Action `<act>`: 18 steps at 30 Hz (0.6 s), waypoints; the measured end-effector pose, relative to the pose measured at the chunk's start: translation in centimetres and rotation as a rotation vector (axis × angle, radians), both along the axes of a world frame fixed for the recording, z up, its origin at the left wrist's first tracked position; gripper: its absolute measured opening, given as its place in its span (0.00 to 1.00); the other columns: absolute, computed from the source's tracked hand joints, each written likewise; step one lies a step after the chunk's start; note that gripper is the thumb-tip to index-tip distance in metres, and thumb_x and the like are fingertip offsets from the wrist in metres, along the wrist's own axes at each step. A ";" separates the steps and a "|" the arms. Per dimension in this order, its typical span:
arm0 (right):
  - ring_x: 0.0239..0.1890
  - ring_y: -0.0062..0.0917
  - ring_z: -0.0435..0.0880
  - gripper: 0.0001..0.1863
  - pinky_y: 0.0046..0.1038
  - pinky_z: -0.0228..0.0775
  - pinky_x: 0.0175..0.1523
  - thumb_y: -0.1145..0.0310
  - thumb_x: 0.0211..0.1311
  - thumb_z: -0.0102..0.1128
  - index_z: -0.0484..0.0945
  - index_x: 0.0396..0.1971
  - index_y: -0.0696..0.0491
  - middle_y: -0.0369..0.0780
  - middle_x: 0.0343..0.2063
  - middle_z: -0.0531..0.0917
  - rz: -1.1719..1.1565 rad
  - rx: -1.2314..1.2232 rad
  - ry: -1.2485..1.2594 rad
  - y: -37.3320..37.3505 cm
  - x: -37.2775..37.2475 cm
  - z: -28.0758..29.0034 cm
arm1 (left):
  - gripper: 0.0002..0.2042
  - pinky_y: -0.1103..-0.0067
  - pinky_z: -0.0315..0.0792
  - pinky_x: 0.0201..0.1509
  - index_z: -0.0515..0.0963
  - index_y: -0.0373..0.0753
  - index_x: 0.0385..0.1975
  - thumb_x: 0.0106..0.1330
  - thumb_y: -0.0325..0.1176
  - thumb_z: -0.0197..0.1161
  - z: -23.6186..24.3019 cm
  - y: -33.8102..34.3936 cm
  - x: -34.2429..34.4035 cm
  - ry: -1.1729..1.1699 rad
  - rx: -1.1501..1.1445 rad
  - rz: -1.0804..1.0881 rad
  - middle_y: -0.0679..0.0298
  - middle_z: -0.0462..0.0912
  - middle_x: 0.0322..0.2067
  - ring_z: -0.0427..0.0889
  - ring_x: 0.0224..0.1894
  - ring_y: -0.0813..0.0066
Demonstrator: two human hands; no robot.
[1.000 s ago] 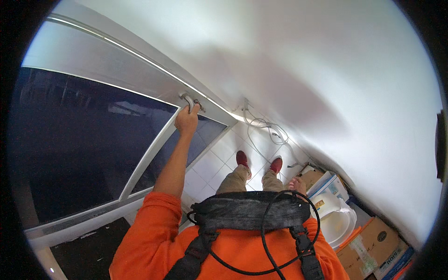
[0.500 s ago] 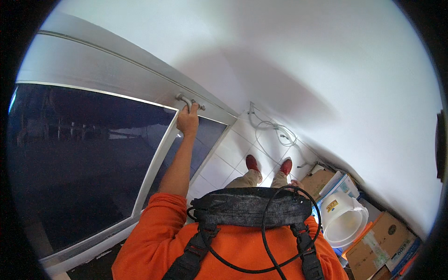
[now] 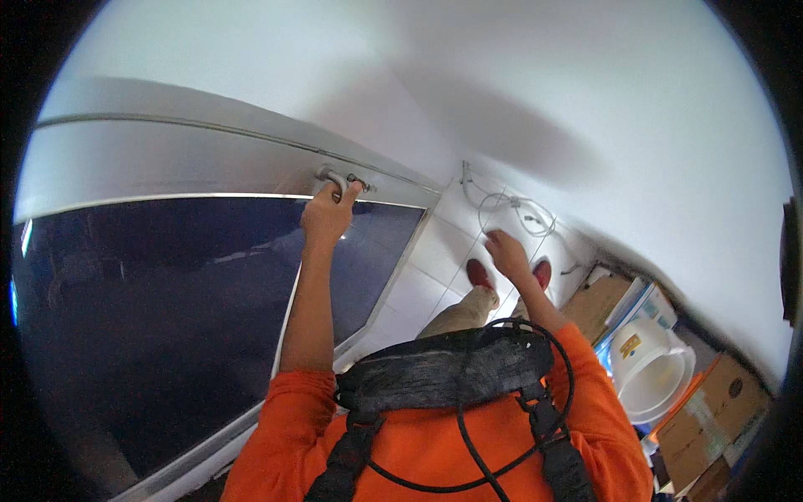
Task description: The person replaces a door lock by removing the old cylinder using a screwdriver and keys, then installing a new cylinder and securing it with a screw.
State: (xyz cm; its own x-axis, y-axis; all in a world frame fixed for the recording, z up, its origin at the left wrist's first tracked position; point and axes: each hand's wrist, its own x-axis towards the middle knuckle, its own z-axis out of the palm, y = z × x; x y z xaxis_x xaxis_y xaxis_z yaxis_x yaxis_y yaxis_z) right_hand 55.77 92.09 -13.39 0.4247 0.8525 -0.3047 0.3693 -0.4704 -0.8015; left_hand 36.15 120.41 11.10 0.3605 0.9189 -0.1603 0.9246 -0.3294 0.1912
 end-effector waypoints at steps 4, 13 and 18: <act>0.56 0.44 0.82 0.21 0.42 0.73 0.62 0.57 0.70 0.56 0.79 0.54 0.55 0.48 0.54 0.83 0.125 0.336 0.074 13.4 -4.2 6.1 | 0.24 0.63 0.77 0.51 0.79 0.38 0.54 0.69 0.51 0.65 1.0 -1.2 -2.2 -0.185 -0.041 0.021 0.51 0.87 0.42 0.86 0.46 0.49; 0.59 0.44 0.80 0.25 0.42 0.73 0.63 0.60 0.71 0.54 0.72 0.65 0.50 0.48 0.58 0.80 0.177 0.400 0.027 22.8 -8.5 12.2 | 0.19 0.59 0.76 0.54 0.77 0.34 0.57 0.75 0.41 0.57 -1.0 -4.0 -3.4 -0.168 0.123 -0.213 0.44 0.85 0.47 0.83 0.50 0.40; 0.59 0.45 0.79 0.25 0.45 0.73 0.61 0.64 0.69 0.55 0.73 0.65 0.49 0.47 0.57 0.81 0.209 0.407 0.027 22.9 -8.4 11.7 | 0.21 0.53 0.73 0.48 0.78 0.35 0.48 0.77 0.50 0.51 -2.0 -3.7 -0.8 -0.149 0.097 -0.024 0.43 0.85 0.36 0.84 0.42 0.37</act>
